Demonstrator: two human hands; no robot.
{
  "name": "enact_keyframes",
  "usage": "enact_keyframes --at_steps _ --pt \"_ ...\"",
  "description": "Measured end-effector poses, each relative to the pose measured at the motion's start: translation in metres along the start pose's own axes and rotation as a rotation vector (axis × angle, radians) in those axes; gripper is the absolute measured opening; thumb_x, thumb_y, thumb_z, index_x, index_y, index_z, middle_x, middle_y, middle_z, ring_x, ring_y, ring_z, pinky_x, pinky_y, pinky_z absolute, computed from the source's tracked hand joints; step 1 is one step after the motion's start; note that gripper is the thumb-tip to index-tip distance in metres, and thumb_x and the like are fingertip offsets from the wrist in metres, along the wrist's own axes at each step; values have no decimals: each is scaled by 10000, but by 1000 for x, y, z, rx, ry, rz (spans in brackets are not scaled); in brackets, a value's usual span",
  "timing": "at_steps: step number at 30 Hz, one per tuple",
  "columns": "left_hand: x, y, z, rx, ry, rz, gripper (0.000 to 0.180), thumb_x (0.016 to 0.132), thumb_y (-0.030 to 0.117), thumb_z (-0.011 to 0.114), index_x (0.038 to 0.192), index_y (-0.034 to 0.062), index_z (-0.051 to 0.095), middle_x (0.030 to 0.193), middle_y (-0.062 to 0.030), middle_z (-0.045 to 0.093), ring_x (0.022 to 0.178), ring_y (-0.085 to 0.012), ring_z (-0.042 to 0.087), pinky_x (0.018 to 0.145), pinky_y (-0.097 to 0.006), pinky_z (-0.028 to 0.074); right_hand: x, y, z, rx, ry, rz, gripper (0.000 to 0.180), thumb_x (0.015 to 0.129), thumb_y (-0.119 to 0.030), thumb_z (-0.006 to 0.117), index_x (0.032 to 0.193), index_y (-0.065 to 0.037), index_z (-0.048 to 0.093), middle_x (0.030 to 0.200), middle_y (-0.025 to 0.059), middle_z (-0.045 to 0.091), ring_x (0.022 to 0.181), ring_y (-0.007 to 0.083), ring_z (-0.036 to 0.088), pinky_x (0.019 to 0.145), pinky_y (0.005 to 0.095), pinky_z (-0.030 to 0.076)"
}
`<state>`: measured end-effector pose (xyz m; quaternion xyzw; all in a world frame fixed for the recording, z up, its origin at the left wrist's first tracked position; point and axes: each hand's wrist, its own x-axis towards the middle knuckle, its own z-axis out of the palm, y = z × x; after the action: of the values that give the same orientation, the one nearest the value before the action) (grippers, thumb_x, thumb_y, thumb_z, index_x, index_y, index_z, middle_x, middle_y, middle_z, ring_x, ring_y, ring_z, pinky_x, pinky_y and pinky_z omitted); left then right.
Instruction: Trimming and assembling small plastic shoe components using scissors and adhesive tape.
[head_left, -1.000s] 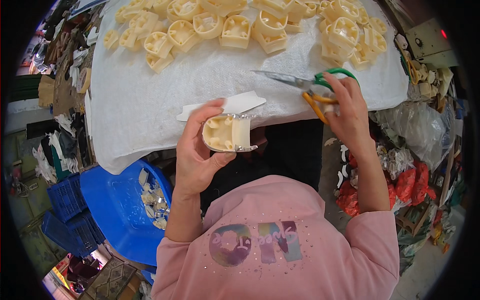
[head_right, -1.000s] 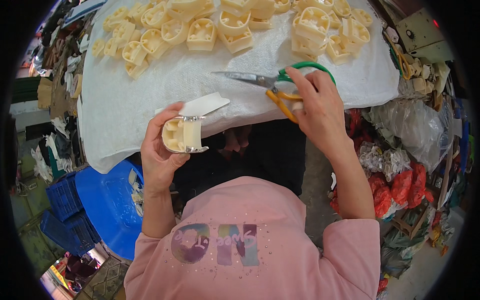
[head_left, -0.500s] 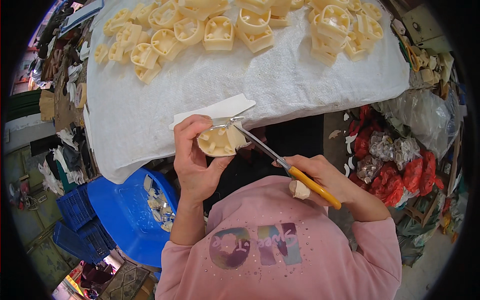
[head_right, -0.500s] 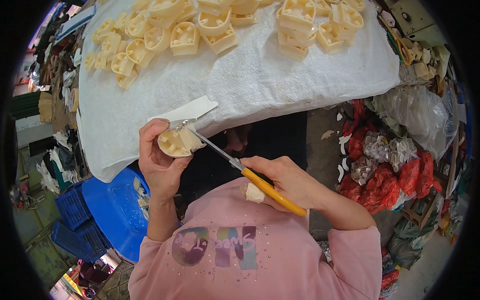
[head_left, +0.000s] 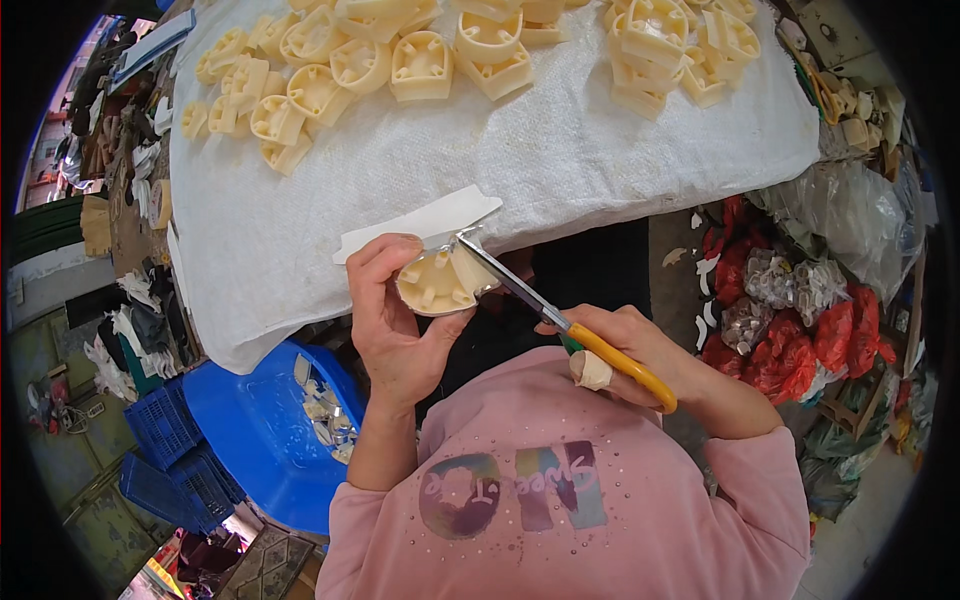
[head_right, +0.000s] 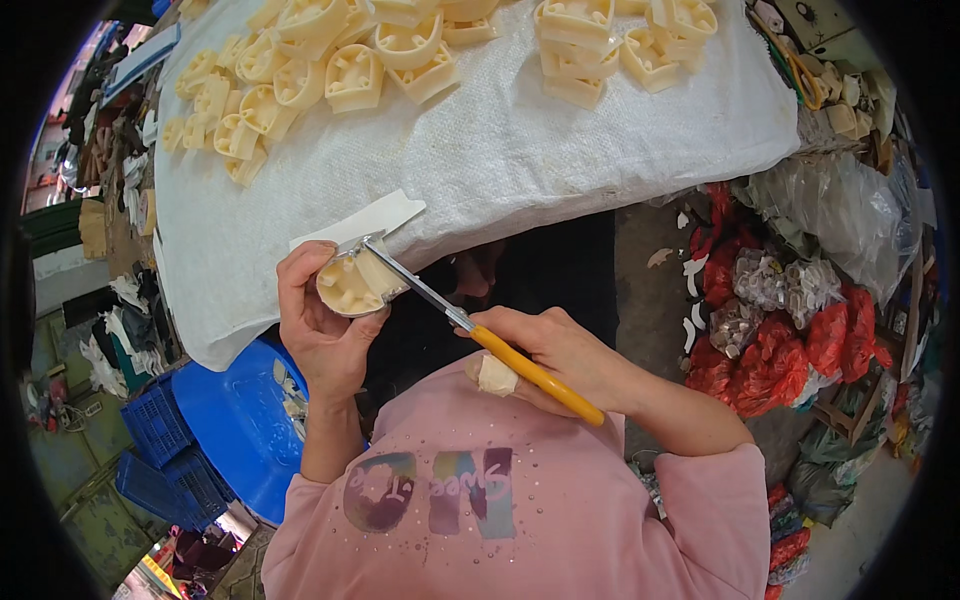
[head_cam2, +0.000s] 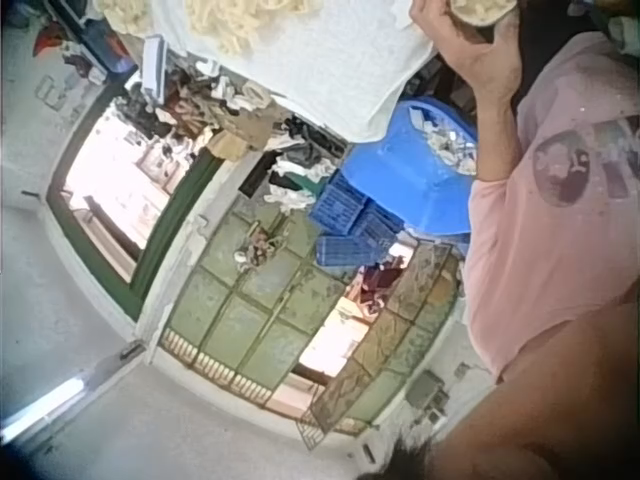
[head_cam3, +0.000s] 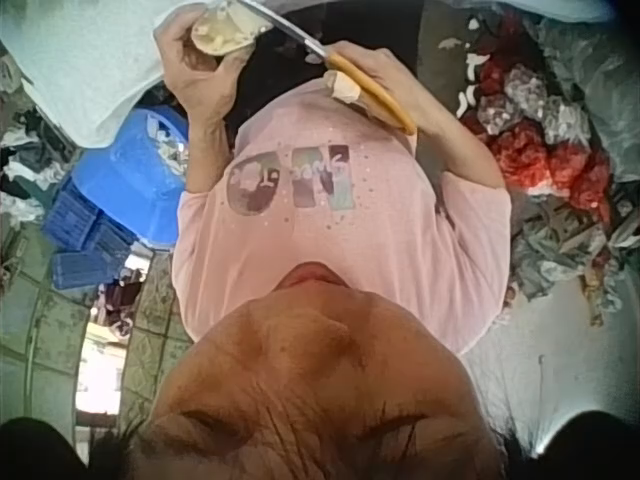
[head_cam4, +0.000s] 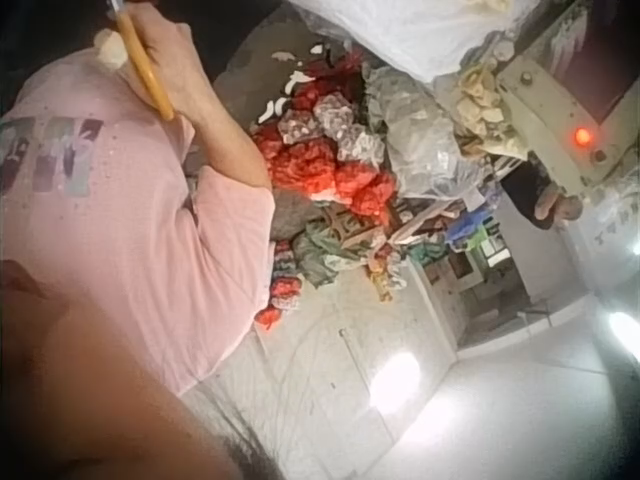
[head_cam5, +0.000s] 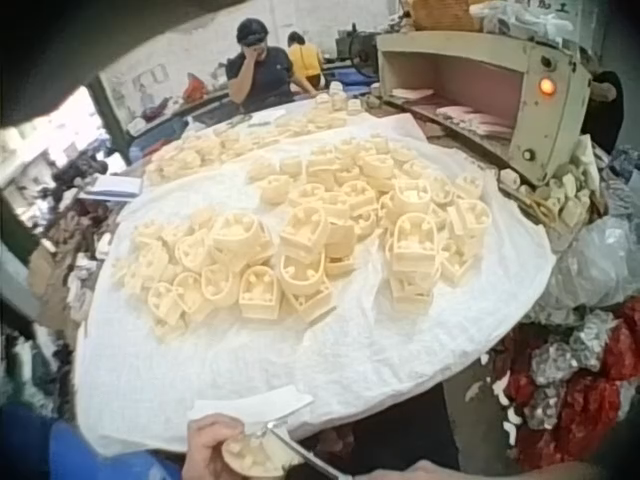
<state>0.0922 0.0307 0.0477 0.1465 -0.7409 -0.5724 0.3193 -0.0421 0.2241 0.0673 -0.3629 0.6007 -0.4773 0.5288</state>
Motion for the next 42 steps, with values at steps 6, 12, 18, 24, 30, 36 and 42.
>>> enact_keyframes --at_steps 6,12,18,24,30,36,42 --pt "1 0 1 15 -13 -5 578 632 -40 747 1142 12 480 1154 -99 411 1074 -203 473 944 -317 392 -2 1 2 -5 -1 114 480 705 -207 644 1148 -39 568 711 43 585 582 137 567 545 238 428" --pt "3 -1 -10 -45 40 -113 585 639 -14 756 1154 12 478 1153 -81 422 1078 -191 475 955 -308 385 -7 2 -5 -157 21 -57 375 797 -121 625 1151 -35 534 785 139 615 672 267 617 604 307 455" --pt "10 0 -22 -111 -54 -239 663 651 177 832 1191 7 487 1147 -67 493 1083 -175 494 947 -291 390 -14 -25 -38 -839 124 -88 516 746 -440 674 1154 -137 582 702 74 530 626 280 562 552 392 409" --pt "12 4 -24 -72 -139 -274 630 642 164 830 1171 14 521 1160 -60 485 1088 -173 492 947 -284 385 -7 -50 -48 -1276 99 -222 444 702 -382 711 1070 -153 615 664 24 517 567 203 541 540 343 389" --pt "15 6 -18 100 -194 -195 604 638 126 810 1160 8 530 1157 -70 461 1087 -184 489 947 -295 388 -5 -58 -51 -1338 104 -254 409 651 -304 733 1010 -140 626 632 11 517 552 202 580 556 351 429" --pt "14 6 -16 151 -181 -146 586 646 131 801 1155 12 537 1142 -79 461 1088 -193 487 946 -303 389 -4 -57 -56 -1333 72 -268 390 653 -296 736 986 -129 623 612 13 513 523 198 565 546 345 411" --pt "14 7 -13 184 -192 -131 587 649 142 808 1153 13 536 1138 -70 464 1073 -187 493 937 -301 395 -1 -53 -65 -1328 2 -353 409 661 -293 744 996 -100 610 584 -5 484 506 170 509 604 325 377"
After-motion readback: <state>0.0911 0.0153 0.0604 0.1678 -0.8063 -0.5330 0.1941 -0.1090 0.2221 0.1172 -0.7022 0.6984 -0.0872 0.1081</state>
